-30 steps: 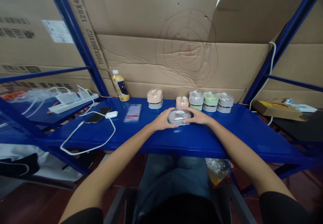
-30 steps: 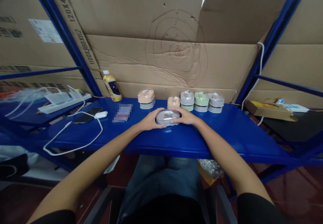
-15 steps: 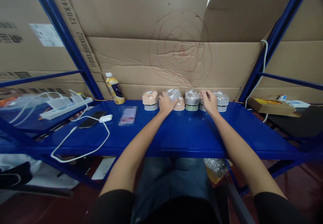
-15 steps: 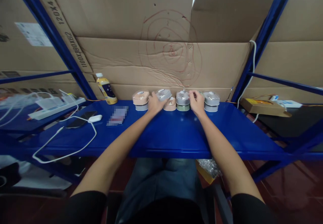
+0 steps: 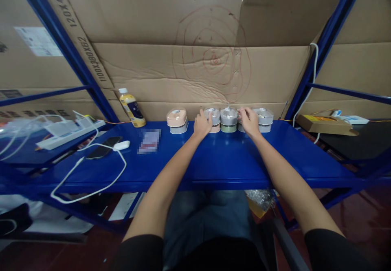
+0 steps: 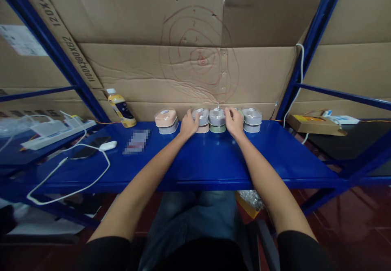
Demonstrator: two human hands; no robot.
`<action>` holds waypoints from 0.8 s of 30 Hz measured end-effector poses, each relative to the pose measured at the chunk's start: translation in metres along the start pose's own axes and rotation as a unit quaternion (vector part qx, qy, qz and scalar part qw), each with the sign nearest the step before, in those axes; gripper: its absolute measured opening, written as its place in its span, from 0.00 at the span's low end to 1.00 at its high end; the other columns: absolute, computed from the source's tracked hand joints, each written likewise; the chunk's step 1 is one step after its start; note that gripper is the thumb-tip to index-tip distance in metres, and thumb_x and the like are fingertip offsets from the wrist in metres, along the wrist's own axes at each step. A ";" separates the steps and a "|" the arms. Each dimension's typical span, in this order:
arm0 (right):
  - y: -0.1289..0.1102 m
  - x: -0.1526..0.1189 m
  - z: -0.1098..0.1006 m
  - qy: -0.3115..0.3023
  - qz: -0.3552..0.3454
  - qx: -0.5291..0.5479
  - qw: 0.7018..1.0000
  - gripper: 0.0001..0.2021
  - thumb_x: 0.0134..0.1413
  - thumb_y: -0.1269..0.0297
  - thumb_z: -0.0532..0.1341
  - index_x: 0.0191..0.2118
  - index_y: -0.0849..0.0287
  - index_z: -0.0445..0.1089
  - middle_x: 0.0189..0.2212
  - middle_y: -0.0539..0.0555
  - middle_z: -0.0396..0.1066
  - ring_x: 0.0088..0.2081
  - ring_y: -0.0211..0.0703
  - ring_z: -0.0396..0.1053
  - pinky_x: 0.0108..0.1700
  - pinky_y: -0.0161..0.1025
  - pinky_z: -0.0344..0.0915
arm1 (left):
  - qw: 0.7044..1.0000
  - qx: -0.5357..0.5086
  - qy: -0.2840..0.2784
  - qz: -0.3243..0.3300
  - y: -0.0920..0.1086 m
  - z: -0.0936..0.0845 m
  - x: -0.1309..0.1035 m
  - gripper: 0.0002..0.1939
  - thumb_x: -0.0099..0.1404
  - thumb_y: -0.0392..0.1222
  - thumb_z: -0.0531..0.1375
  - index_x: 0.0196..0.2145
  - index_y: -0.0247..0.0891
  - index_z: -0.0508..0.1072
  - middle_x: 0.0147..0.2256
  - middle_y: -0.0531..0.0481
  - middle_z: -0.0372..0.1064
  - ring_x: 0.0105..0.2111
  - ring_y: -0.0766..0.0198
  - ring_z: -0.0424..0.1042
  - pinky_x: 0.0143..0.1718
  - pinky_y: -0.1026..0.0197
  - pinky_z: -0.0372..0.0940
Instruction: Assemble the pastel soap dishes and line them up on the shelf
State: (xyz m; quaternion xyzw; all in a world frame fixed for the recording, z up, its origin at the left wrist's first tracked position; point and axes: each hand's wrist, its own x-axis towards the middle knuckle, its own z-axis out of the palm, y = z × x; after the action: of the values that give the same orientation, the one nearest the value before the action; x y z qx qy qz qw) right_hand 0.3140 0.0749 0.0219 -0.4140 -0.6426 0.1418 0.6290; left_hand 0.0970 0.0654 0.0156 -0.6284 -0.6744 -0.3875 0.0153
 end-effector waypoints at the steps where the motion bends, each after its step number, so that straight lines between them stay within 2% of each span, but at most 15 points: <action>1: 0.000 0.000 0.000 -0.002 0.000 -0.001 1.000 0.19 0.65 0.47 0.54 0.35 0.56 0.73 0.31 0.54 0.77 0.33 0.46 0.75 0.40 0.43 0.70 | 1.000 0.002 0.016 0.013 -0.007 -0.007 0.001 0.31 0.77 0.52 0.47 0.66 0.24 0.58 0.56 0.23 0.68 0.60 0.39 0.68 0.61 0.45 0.61; 4: 0.002 0.000 -0.001 -0.010 -0.007 -0.014 1.000 0.19 0.65 0.47 0.54 0.34 0.55 0.72 0.31 0.54 0.77 0.33 0.46 0.74 0.39 0.43 0.70 | 0.991 0.034 0.113 0.060 -0.032 -0.030 0.003 0.30 0.74 0.50 0.53 0.65 0.27 0.60 0.62 0.25 0.62 0.65 0.39 0.60 0.67 0.43 0.54; 5: 0.002 0.000 0.000 -0.012 -0.011 -0.020 1.000 0.19 0.65 0.47 0.54 0.34 0.55 0.72 0.30 0.54 0.77 0.33 0.47 0.74 0.40 0.43 0.70 | 0.987 0.055 0.144 0.054 -0.041 -0.037 0.005 0.32 0.71 0.50 0.57 0.65 0.28 0.59 0.65 0.24 0.57 0.67 0.37 0.57 0.68 0.41 0.52; 7: 0.003 -0.001 0.001 -0.019 -0.017 -0.029 0.999 0.19 0.66 0.47 0.53 0.35 0.54 0.73 0.31 0.54 0.77 0.33 0.47 0.74 0.40 0.43 0.70 | 0.978 0.093 0.185 -0.010 -0.057 -0.049 0.009 0.42 0.64 0.53 0.65 0.66 0.29 0.56 0.68 0.22 0.51 0.68 0.31 0.53 0.67 0.35 0.51; 8: 0.003 -0.001 0.001 -0.023 -0.019 -0.033 0.999 0.20 0.66 0.46 0.53 0.35 0.54 0.73 0.31 0.54 0.77 0.33 0.47 0.74 0.40 0.43 0.70 | 0.974 0.107 0.191 -0.053 -0.065 -0.053 0.011 0.47 0.60 0.55 0.68 0.67 0.29 0.55 0.68 0.20 0.49 0.68 0.28 0.53 0.65 0.32 0.52; 10: 0.003 -0.002 0.002 -0.027 -0.024 -0.040 0.999 0.21 0.67 0.44 0.53 0.35 0.54 0.73 0.32 0.54 0.77 0.33 0.47 0.74 0.40 0.44 0.71 | 0.970 0.117 0.167 -0.133 -0.079 -0.056 0.016 0.54 0.53 0.58 0.72 0.67 0.30 0.54 0.66 0.18 0.52 0.65 0.25 0.57 0.61 0.30 0.58; 13: 0.002 -0.003 0.002 -0.025 -0.031 -0.044 0.998 0.22 0.66 0.42 0.52 0.35 0.55 0.73 0.32 0.55 0.77 0.33 0.47 0.74 0.40 0.44 0.71 | 0.973 0.102 0.100 -0.179 -0.093 -0.054 0.021 0.52 0.52 0.58 0.73 0.65 0.30 0.56 0.60 0.21 0.61 0.59 0.28 0.66 0.56 0.35 0.65; 15: 0.001 -0.003 0.000 -0.022 -0.028 -0.046 0.998 0.23 0.66 0.42 0.52 0.35 0.55 0.73 0.33 0.55 0.78 0.34 0.47 0.74 0.41 0.44 0.71 | 0.979 0.092 0.087 -0.160 -0.097 -0.054 0.021 0.46 0.55 0.55 0.71 0.62 0.30 0.59 0.57 0.24 0.64 0.57 0.31 0.69 0.55 0.38 0.67; 17: -0.001 -0.003 -0.001 -0.023 -0.023 -0.046 0.998 0.22 0.66 0.43 0.52 0.35 0.55 0.73 0.33 0.55 0.78 0.34 0.47 0.74 0.42 0.44 0.71 | 0.983 0.082 0.100 -0.132 -0.097 -0.057 0.020 0.42 0.57 0.53 0.70 0.62 0.31 0.60 0.57 0.26 0.64 0.57 0.33 0.70 0.56 0.40 0.67; 21: -0.014 -0.007 -0.002 -0.024 -0.035 -0.042 0.998 0.20 0.65 0.45 0.55 0.35 0.56 0.74 0.35 0.56 0.78 0.36 0.48 0.74 0.43 0.46 0.71 | 0.984 0.048 0.147 -0.085 -0.082 -0.075 0.007 0.44 0.58 0.53 0.69 0.65 0.33 0.56 0.58 0.28 0.62 0.59 0.34 0.68 0.59 0.40 0.66; 24: -0.030 -0.014 0.000 -0.068 -0.082 -0.032 0.994 0.18 0.60 0.45 0.62 0.39 0.56 0.75 0.38 0.57 0.77 0.39 0.50 0.75 0.45 0.48 0.72 | 0.991 -0.011 0.132 0.013 -0.067 -0.087 -0.012 0.43 0.57 0.50 0.70 0.64 0.37 0.57 0.61 0.33 0.63 0.63 0.39 0.65 0.63 0.42 0.63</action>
State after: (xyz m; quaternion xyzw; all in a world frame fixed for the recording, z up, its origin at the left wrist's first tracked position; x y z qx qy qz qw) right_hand 0.3020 0.0465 0.0333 -0.3694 -0.7200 0.0968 0.5794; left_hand 0.0008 0.0141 0.0367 -0.5806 -0.6539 -0.4742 0.1020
